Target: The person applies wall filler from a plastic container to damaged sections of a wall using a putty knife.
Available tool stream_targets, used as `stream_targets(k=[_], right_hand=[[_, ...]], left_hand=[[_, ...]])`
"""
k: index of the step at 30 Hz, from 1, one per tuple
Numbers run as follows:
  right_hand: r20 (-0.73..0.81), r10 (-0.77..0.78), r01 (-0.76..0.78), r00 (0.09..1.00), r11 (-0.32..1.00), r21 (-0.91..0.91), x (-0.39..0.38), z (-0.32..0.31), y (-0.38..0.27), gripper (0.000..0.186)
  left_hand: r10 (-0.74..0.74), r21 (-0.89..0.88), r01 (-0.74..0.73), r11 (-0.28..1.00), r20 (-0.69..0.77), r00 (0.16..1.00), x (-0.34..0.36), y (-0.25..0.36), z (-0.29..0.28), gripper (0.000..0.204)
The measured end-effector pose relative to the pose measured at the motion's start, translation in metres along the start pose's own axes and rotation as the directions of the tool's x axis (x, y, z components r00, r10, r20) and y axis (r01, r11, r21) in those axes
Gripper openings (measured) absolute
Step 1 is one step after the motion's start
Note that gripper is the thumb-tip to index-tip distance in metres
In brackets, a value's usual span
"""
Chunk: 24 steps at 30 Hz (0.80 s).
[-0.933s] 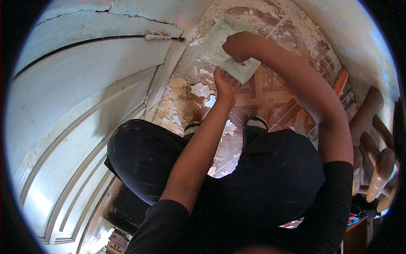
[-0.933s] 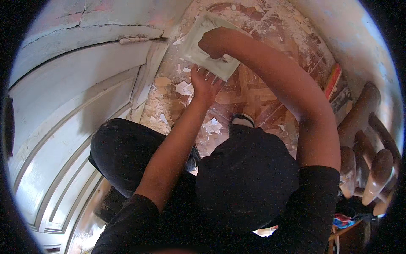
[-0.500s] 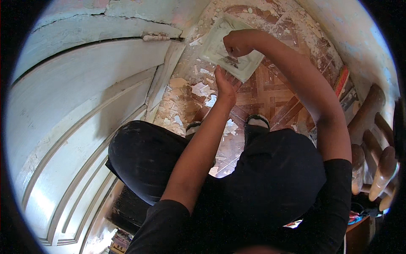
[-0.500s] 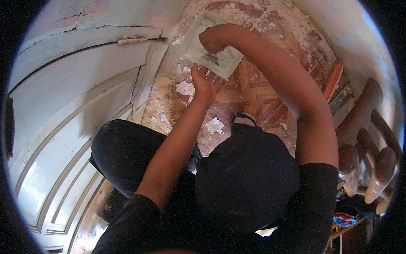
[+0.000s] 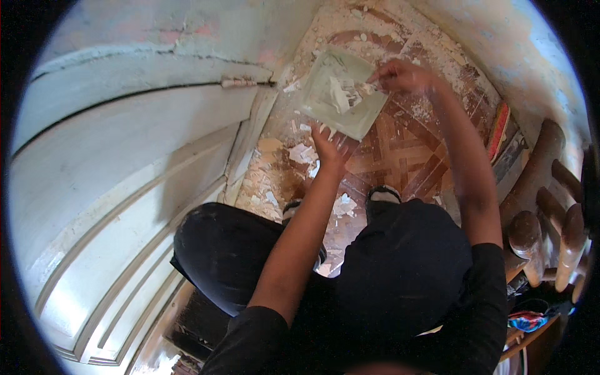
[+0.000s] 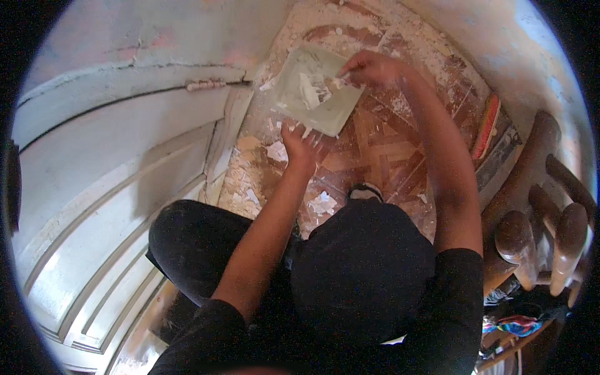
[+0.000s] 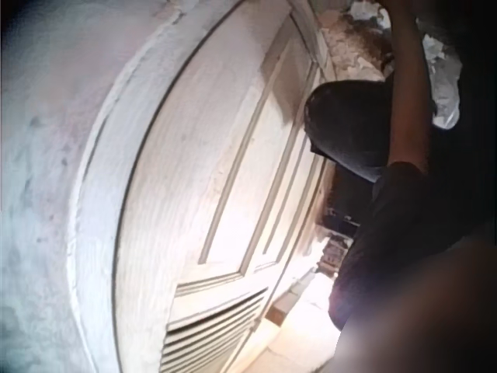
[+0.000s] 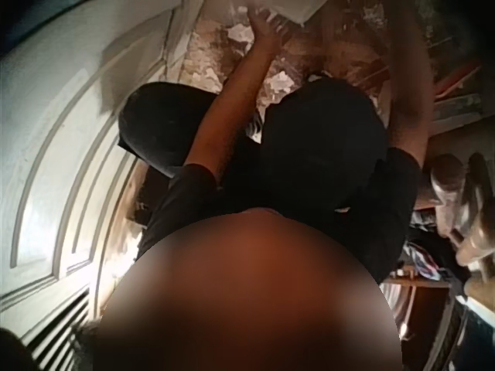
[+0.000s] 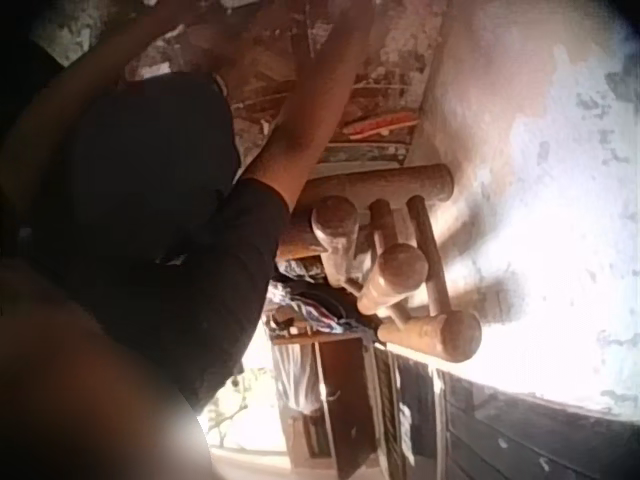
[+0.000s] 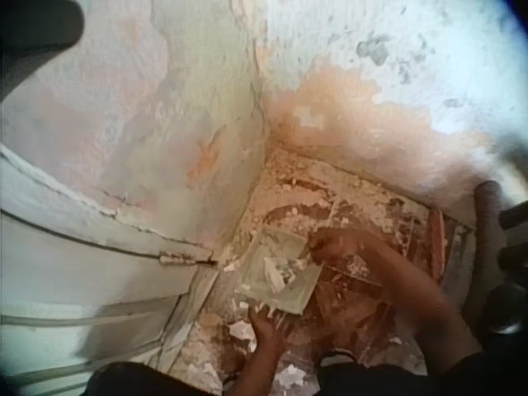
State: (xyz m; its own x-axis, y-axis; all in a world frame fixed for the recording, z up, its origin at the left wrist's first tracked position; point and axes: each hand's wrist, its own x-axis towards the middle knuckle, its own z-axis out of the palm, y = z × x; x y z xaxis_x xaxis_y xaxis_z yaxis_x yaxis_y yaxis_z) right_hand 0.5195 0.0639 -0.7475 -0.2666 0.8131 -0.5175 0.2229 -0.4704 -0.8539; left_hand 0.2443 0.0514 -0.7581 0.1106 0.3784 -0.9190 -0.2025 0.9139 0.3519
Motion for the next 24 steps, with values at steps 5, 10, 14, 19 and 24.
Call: stream_targets(k=[5,10,14,19,24], right_hand=[[-0.267,-0.069,0.146,0.961,0.948,0.281,-0.041,0.008,0.009,0.029],[-0.631,-0.076,0.381,0.772,0.850,0.365,-0.029,0.002,-0.036,0.032],[-0.936,-0.117,0.537,0.333,0.839,0.086,0.028,0.016,-0.075,0.038],[-0.947,-0.273,0.396,0.170,0.899,-0.188,0.111,0.028,-0.092,0.054],[-0.945,-0.291,0.417,0.148,0.885,-0.207,0.150,0.061,-0.138,0.059]], left_hand=[[0.155,-0.071,-0.161,0.984,-0.087,0.984,-0.032,0.011,0.021,0.072],[0.203,-0.150,-0.226,0.962,-0.155,0.967,-0.074,0.051,0.046,0.058],[0.315,-0.131,-0.303,0.944,0.086,0.945,-0.131,0.100,0.064,0.055],[0.460,0.123,-0.544,0.830,0.401,0.793,-0.203,0.154,0.023,0.046],[0.576,0.625,-0.764,-0.159,0.688,0.442,-0.292,0.174,-0.065,0.032]])
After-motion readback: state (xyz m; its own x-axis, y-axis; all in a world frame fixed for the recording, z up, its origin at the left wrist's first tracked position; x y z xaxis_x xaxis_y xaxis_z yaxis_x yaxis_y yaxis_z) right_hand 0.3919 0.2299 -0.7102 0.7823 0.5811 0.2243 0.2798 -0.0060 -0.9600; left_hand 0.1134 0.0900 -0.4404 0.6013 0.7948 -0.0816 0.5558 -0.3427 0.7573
